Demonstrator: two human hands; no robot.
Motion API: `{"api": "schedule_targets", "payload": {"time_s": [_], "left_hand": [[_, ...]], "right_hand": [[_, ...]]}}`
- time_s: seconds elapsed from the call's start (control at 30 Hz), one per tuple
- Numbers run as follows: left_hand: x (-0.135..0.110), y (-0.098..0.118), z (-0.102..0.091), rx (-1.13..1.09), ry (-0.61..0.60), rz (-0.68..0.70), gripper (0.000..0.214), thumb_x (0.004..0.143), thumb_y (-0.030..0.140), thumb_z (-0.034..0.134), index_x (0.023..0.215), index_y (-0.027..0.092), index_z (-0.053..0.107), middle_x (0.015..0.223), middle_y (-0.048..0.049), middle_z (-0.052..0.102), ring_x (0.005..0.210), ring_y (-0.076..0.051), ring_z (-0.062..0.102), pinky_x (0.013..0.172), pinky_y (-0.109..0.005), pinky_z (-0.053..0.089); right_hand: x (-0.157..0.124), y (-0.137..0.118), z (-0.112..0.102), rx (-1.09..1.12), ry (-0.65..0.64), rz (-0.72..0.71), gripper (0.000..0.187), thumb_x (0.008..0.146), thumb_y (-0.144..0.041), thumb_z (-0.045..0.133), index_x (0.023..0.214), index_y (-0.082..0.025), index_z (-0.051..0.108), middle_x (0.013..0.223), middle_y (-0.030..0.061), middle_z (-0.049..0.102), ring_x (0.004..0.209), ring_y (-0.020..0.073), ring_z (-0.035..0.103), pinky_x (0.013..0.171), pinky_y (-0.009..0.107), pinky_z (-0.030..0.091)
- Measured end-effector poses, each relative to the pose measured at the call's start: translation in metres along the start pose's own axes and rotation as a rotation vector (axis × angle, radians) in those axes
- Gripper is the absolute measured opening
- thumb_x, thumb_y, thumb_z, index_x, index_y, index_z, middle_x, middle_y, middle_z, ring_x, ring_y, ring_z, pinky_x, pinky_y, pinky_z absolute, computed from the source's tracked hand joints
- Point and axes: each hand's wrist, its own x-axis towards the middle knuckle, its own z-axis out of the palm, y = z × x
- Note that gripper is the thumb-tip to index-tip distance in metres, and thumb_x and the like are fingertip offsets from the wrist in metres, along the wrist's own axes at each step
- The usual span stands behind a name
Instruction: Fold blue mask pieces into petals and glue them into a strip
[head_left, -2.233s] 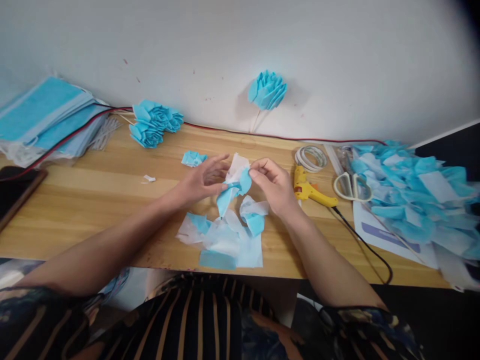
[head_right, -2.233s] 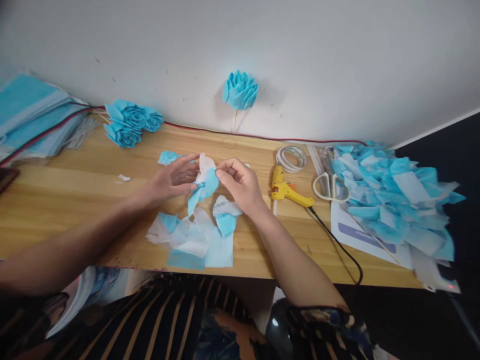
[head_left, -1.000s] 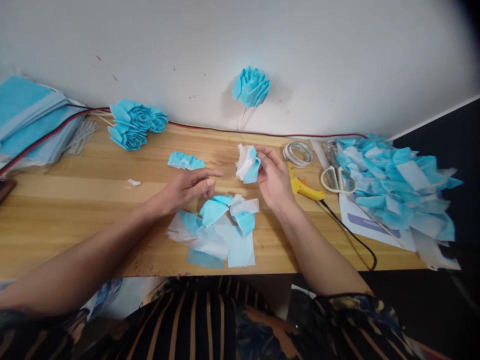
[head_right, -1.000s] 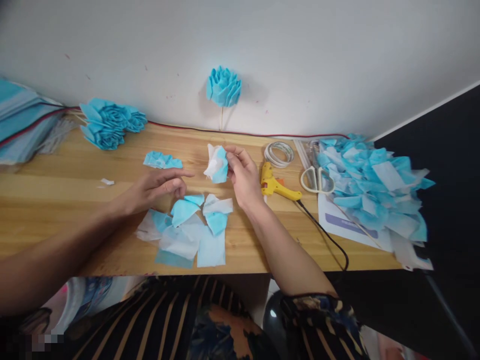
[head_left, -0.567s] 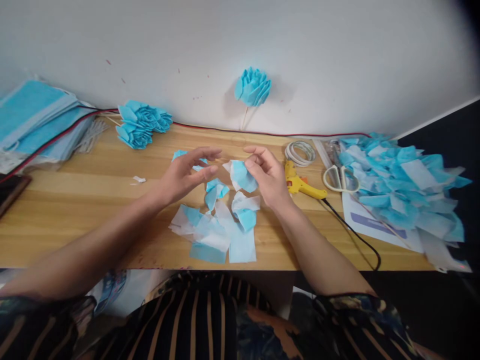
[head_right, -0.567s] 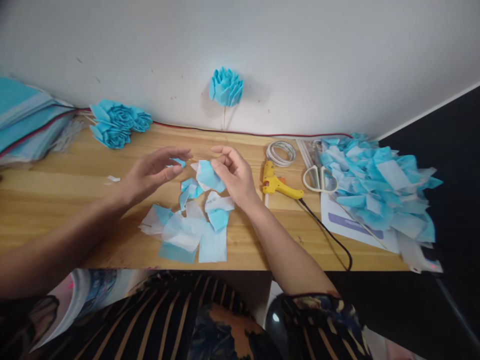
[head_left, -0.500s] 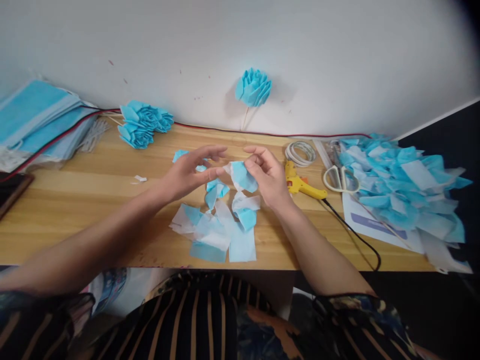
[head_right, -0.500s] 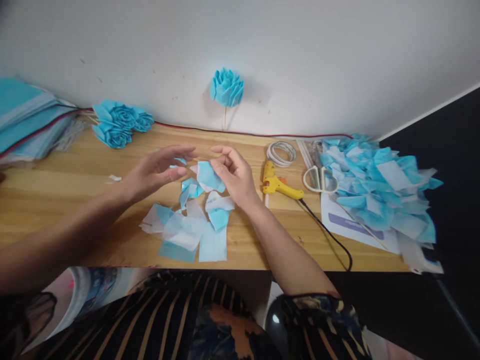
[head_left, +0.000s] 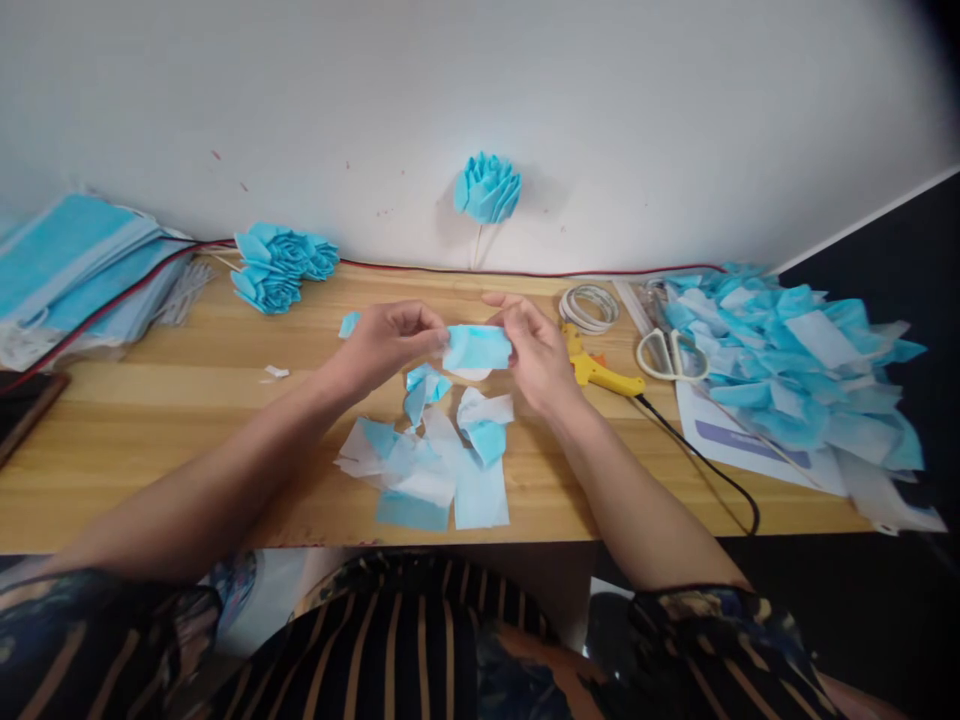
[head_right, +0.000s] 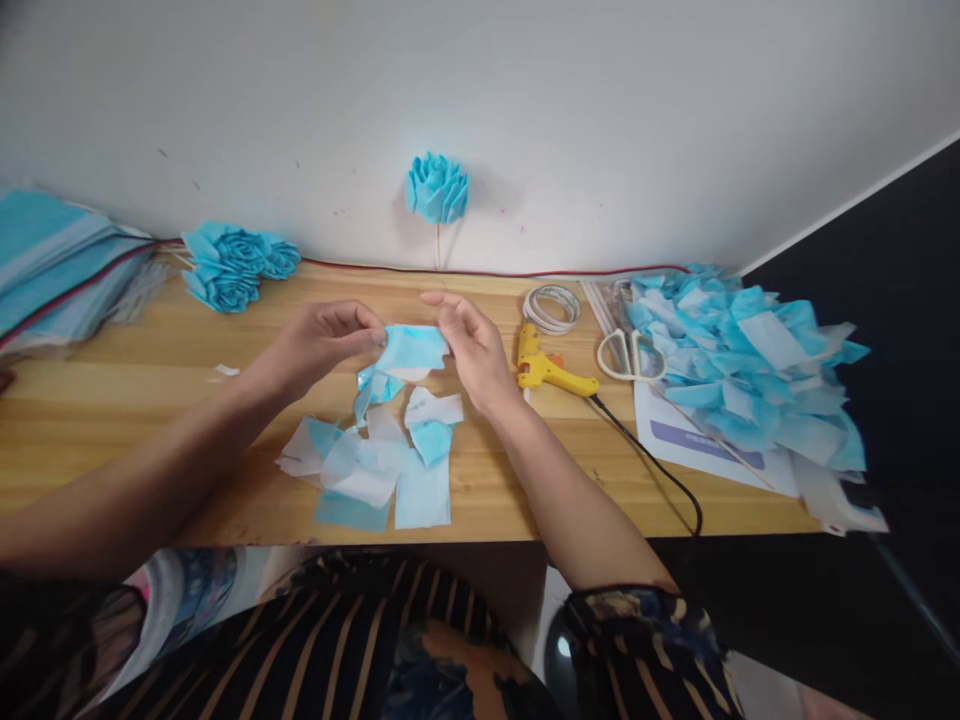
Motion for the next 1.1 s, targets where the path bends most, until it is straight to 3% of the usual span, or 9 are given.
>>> {"api": "schedule_targets", "payload": {"time_s": [0.17, 0.3, 0.4, 0.5, 0.67, 0.87, 1.1], "left_hand": [[-0.002, -0.001, -0.007, -0.096, 0.091, 0.035, 0.035, 0.071, 0.048, 0.082, 0.071, 0.017, 0.066, 0.066, -0.0008, 0.066, 0.065, -0.013, 0.058, 0.067, -0.026, 0.047], [-0.002, -0.005, -0.005, -0.101, 0.114, 0.035, 0.039, 0.07, 0.052, 0.083, 0.073, 0.017, 0.067, 0.067, -0.0015, 0.067, 0.066, -0.014, 0.059, 0.067, -0.027, 0.047], [-0.001, -0.009, -0.004, -0.095, 0.113, 0.049, 0.039, 0.071, 0.052, 0.083, 0.075, 0.016, 0.067, 0.07, -0.0021, 0.069, 0.067, -0.014, 0.06, 0.068, -0.027, 0.047], [-0.001, -0.01, -0.005, -0.105, 0.077, 0.05, 0.037, 0.072, 0.05, 0.083, 0.075, 0.016, 0.067, 0.07, -0.0016, 0.069, 0.067, -0.014, 0.061, 0.068, -0.028, 0.047], [0.0, -0.012, -0.011, -0.14, 0.128, 0.048, 0.033, 0.074, 0.046, 0.083, 0.086, 0.018, 0.07, 0.078, -0.002, 0.07, 0.071, -0.014, 0.062, 0.069, -0.027, 0.048], [-0.002, -0.01, -0.017, -0.128, 0.173, 0.119, 0.041, 0.09, 0.056, 0.064, 0.099, 0.018, 0.074, 0.103, -0.0082, 0.075, 0.099, -0.021, 0.066, 0.091, -0.032, 0.051], [-0.003, -0.003, -0.013, 0.13, 0.02, 0.118, 0.046, 0.087, 0.057, 0.069, 0.107, 0.016, 0.077, 0.112, -0.0105, 0.076, 0.103, -0.024, 0.067, 0.089, -0.032, 0.049]], "right_hand": [[0.007, 0.005, -0.005, 0.168, -0.06, 0.12, 0.064, 0.078, -0.081, 0.06, 0.106, -0.024, 0.07, 0.081, 0.001, 0.063, 0.07, 0.0141, 0.061, 0.054, 0.025, 0.051], [0.006, 0.004, -0.004, 0.123, -0.128, 0.145, 0.059, 0.078, -0.077, 0.063, 0.1, -0.023, 0.071, 0.09, 0.0031, 0.069, 0.078, 0.0152, 0.063, 0.059, 0.025, 0.053], [0.003, 0.001, -0.003, 0.024, -0.174, 0.124, 0.042, 0.079, -0.062, 0.073, 0.091, -0.022, 0.072, 0.087, 0.0016, 0.069, 0.078, 0.0146, 0.063, 0.063, 0.025, 0.053], [0.002, 0.001, -0.003, -0.106, -0.105, 0.097, 0.029, 0.078, -0.047, 0.077, 0.075, -0.02, 0.068, 0.071, -0.0019, 0.064, 0.066, 0.0121, 0.057, 0.063, 0.026, 0.049], [0.001, 0.001, -0.005, -0.227, -0.029, -0.016, 0.022, 0.08, -0.039, 0.073, 0.073, -0.021, 0.064, 0.066, -0.0038, 0.059, 0.063, 0.0116, 0.052, 0.063, 0.026, 0.043], [-0.001, 0.0, -0.006, -0.368, -0.062, -0.073, 0.022, 0.085, -0.038, 0.07, 0.072, -0.021, 0.063, 0.065, -0.0043, 0.056, 0.063, 0.0112, 0.048, 0.06, 0.025, 0.037], [-0.005, -0.001, 0.0, -0.429, -0.156, -0.128, 0.012, 0.087, -0.033, 0.068, 0.083, -0.022, 0.069, 0.078, -0.0014, 0.067, 0.072, 0.0147, 0.058, 0.069, 0.029, 0.045]]}}
